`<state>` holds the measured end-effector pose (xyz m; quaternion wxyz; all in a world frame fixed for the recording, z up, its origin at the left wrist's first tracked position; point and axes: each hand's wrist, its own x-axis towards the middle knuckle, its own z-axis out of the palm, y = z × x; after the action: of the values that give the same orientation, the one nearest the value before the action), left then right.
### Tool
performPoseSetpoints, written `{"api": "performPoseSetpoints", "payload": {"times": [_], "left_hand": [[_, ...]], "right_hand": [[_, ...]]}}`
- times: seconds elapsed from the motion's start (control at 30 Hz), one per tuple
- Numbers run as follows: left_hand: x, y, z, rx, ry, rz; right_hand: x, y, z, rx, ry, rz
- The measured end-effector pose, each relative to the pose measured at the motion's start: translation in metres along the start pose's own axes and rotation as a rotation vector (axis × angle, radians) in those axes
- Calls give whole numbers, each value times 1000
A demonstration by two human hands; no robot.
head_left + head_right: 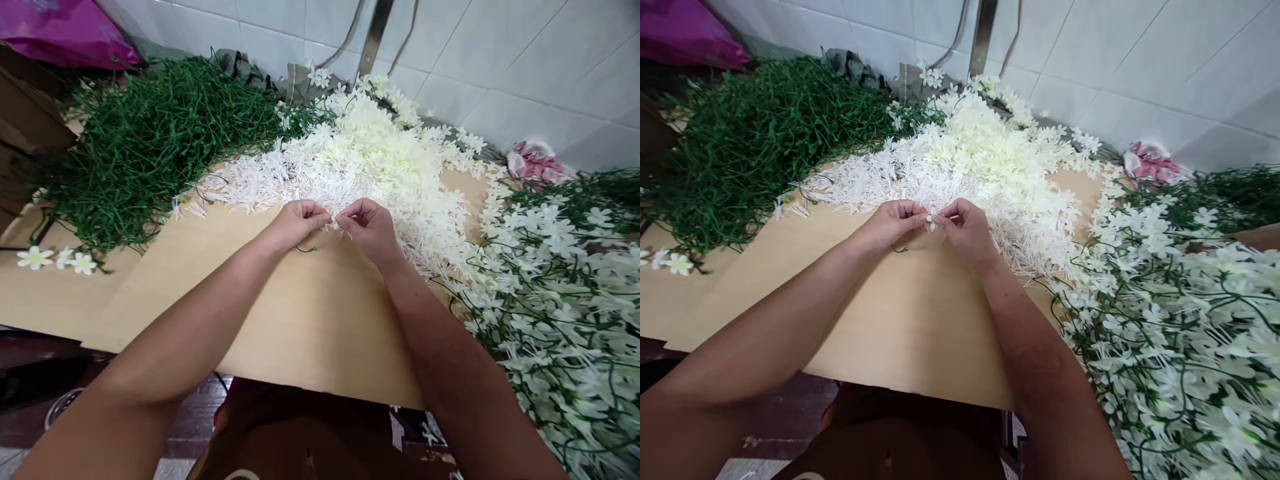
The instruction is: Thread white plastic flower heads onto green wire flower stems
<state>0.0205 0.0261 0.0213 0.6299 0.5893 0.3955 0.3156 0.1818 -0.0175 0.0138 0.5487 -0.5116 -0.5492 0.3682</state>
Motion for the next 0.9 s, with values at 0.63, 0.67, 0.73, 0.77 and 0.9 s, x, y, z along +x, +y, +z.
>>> {"api": "performPoseSetpoints", "payload": {"times": [0.63, 0.67, 0.73, 0.77, 0.9], "left_hand": [[2, 14, -11, 209, -229, -135], [2, 15, -12, 203, -249, -145], [1, 16, -14, 179, -288, -155], [1, 17, -15, 162, -298, -155], [1, 13, -12, 100, -255, -121]], "right_hand": [[-11, 6, 10, 6, -205, 158], [-11, 6, 11, 14, -212, 163], [-12, 6, 13, 36, -221, 171], [-11, 6, 13, 42, -216, 172], [-7, 3, 5, 19, -141, 154]]}}
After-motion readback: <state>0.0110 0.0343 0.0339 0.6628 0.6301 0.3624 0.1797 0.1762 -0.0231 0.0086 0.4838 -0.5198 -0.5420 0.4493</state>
